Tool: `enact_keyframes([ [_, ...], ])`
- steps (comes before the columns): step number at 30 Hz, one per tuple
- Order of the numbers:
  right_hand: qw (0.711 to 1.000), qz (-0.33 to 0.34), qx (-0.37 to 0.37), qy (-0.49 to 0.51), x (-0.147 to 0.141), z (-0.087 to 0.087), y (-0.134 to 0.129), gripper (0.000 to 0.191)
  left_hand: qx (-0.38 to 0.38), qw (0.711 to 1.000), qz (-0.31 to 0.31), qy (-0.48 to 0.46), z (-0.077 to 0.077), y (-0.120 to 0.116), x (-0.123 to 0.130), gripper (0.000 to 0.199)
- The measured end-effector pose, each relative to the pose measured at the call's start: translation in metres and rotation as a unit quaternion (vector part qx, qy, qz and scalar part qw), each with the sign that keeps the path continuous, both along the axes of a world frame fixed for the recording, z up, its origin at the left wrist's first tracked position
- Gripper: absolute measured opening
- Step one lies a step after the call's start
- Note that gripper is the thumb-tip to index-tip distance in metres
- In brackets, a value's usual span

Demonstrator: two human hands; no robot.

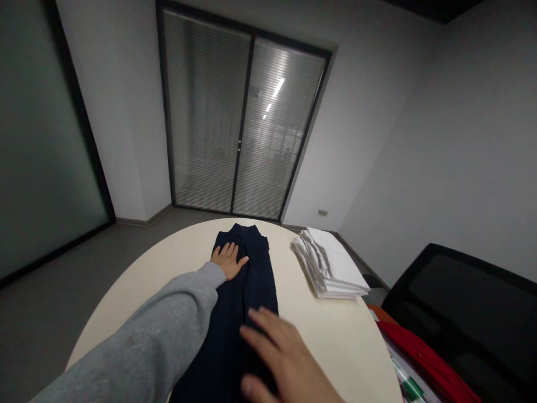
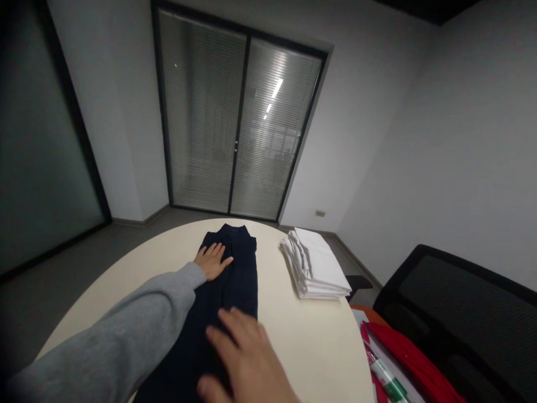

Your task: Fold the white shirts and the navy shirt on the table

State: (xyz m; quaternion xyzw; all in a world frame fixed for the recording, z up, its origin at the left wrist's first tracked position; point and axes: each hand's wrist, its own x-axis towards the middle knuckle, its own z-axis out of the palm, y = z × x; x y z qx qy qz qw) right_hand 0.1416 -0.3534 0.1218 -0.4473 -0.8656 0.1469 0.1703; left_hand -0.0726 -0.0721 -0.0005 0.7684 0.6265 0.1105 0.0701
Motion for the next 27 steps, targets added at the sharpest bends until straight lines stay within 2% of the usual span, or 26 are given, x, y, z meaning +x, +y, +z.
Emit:
enact_keyframes([
  [2, 0.998, -0.043, 0.030, -0.025, -0.006, 0.002, 0.070, 0.055, 0.005, 1.000, -0.003, 0.000, 0.000, -0.008, 0.001, 0.090],
  [4, 0.993, -0.092, 0.047, -0.054, -0.017, -0.008, 0.138, 0.058, 0.013, 1.000, -0.001, -0.002, -0.001, -0.012, 0.002, 0.085],
  [6, 0.985, -0.142, 0.036, -0.087, -0.030, -0.028, 0.193, 0.059, 0.019, 1.000, 0.001, -0.003, -0.002, -0.014, 0.003, 0.080],
  [8, 0.979, -0.167, 0.017, -0.118, -0.040, -0.053, 0.229, 0.060, 0.023, 1.000, 0.001, -0.005, -0.003, -0.014, 0.003, 0.074],
  [10, 0.974, -0.177, 0.000, -0.141, -0.045, -0.075, 0.249, 0.059, 0.030, 0.999, 0.000, -0.009, -0.002, -0.011, 0.003, 0.070],
  [12, 0.973, -0.178, -0.005, -0.148, -0.045, -0.090, 0.259, 0.060, 0.034, 0.999, -0.003, -0.018, 0.003, -0.005, 0.000, 0.064],
  [16, 0.975, -0.169, 0.002, -0.141, -0.043, -0.101, 0.262, 0.063, 0.027, 0.999, -0.010, -0.037, 0.017, 0.014, -0.012, 0.052],
  [19, 0.976, -0.169, 0.002, -0.140, -0.042, -0.100, 0.262, 0.064, 0.048, 0.997, 0.001, -0.054, 0.021, 0.029, -0.018, 0.044],
  [22, 0.977, -0.161, 0.036, -0.132, -0.043, -0.091, 0.271, 0.063, 0.070, 0.994, 0.009, -0.084, 0.019, 0.049, -0.021, 0.034],
  [24, 0.976, -0.182, 0.054, -0.111, -0.043, -0.080, 0.286, 0.065, 0.071, 0.991, 0.019, -0.113, 0.018, 0.065, -0.026, 0.033],
  [27, 0.963, -0.255, 0.060, -0.066, -0.040, -0.063, 0.323, 0.061, 0.078, 0.983, 0.059, -0.153, 0.015, 0.091, -0.042, 0.038],
])
